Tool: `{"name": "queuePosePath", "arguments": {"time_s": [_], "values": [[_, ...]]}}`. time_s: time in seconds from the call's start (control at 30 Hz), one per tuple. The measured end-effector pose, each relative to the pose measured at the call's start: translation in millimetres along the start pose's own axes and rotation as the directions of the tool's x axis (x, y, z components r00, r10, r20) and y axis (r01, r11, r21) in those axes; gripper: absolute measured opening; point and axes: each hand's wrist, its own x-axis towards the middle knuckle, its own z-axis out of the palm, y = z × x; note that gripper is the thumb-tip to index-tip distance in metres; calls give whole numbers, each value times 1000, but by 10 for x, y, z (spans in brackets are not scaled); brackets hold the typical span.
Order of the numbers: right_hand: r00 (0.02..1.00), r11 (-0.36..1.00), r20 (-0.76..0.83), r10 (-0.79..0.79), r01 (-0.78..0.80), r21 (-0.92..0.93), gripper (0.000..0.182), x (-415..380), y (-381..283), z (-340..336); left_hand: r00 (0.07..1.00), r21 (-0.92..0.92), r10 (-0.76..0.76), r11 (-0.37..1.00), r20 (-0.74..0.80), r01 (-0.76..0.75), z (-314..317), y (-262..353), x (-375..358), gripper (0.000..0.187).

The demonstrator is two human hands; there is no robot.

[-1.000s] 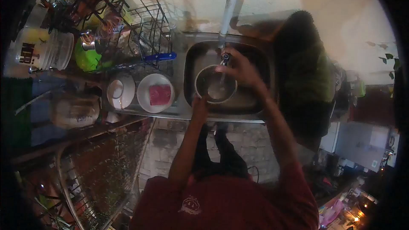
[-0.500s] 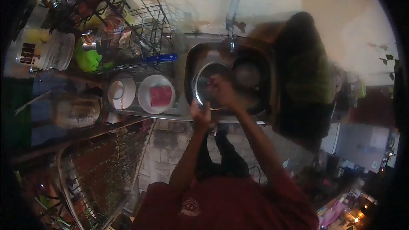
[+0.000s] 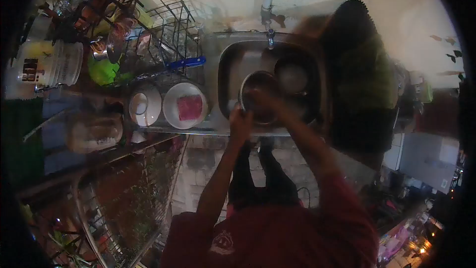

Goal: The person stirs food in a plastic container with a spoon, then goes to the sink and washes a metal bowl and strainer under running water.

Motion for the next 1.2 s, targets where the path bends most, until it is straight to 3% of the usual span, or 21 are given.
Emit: {"name": "queuePosePath", "arguments": {"time_s": [0.13, 0.23, 0.4, 0.43, 0.47, 0.5, 0.53, 0.63, 0.7, 0.73, 0.8, 0.83, 0.9, 0.93, 0.97, 1.0, 1.03, 1.07, 1.1, 1.17, 1.2], "values": [[957, 958, 208, 202, -238, 162, 46, 200, -410, -373, 992, -62, -25, 998, 126, 33, 87, -340, 152, 27], [799, 895, 419, 432, -436, -90, 48, 207, -726, -943, 966, -123, -190, 969, 175, 213, 34, -187, 168, 26], [769, 899, 475, 429, -309, -311, 46, 228, -970, -1224, 941, -95, -339, 936, 11, 339, 128, -257, 243, 21], [763, 896, 478, 435, -313, -315, 46, 121, -810, -1150, 955, -318, -264, 902, 132, 293, 18, -256, 361, 21], [922, 851, 74, 381, -318, -417, 46, 54, -609, -1116, 964, -531, -157, 809, 217, 251, -67, -232, 498, 23], [920, 794, -331, 211, -359, -491, 45, 11, -423, -1039, 966, -537, -156, 807, 207, 246, -79, -300, 578, 23], [920, 794, -332, 206, -356, -493, 45, -6, -363, -977, 943, -627, -191, 709, 272, 324, -65, -409, 646, 25], [440, 775, -811, 386, -632, 26, 49, -248, -372, -1062, 910, -769, -166, 489, 381, 411, 51, -517, 738, 29], [767, 650, -257, 587, -258, 715, 61, -543, -411, -1232, 902, -822, -122, 375, 414, 428, 156, -669, 772, 29], [849, 428, -44, 527, -220, 877, 65, -631, -377, -1262, 882, -797, -167, 379, 440, 470, 261, -898, 825, 28], [880, 650, -15, 476, -340, 680, 74, -634, -159, -1073, 864, -775, -208, 381, 459, 504, 353, -926, 925, 28], [889, 712, -1, 459, -367, 599, 77, -577, -202, -1074, 883, -660, -283, 588, 375, 468, 391, -776, 911, 27], [717, 587, -127, 686, -441, 679, 85, -434, -439, -1032, 898, -487, -341, 756, 278, 437, 474, -544, 877, 28], [642, 539, -160, 750, -453, 710, 87, -348, -621, -1043, 918, -78, -332, 932, 216, 355, 543, -475, 893, 31], [612, 702, -384, 691, -441, 559, 90, -275, -848, -1066, 942, 352, -293, 910, 166, 221, 639, -403, 936, 34], [577, 819, -582, 572, -439, 370, 94, -214, -1034, -1098, 942, 350, -293, 910, 163, 223, 870, -464, 1001, 34], [578, 820, -583, 571, -438, 369, 94, -168, -1145, -1122, 903, -159, -403, 891, 152, 425, 1178, -651, 1077, 46], [584, 843, -619, 525, -456, 285, 100, -147, -1228, -1134, 846, -617, -493, 606, 204, 502, 1344, -763, 1112, 65], [590, 857, -650, 479, -476, 199, 106, -148, -1331, -1145, 844, -615, -494, 605, 210, 507, 1190, -585, 1097, 65], [617, 858, -628, 475, -484, 173, 111, -197, -1682, -1243, 749, -756, 108, 52, 654, 653, 668, -60, 1115, 81], [647, 862, -602, 468, -486, 148, 115, -189, -1788, -1265, 701, -714, 142, 82, 699, 695, 735, -252, 1173, 87]]}}
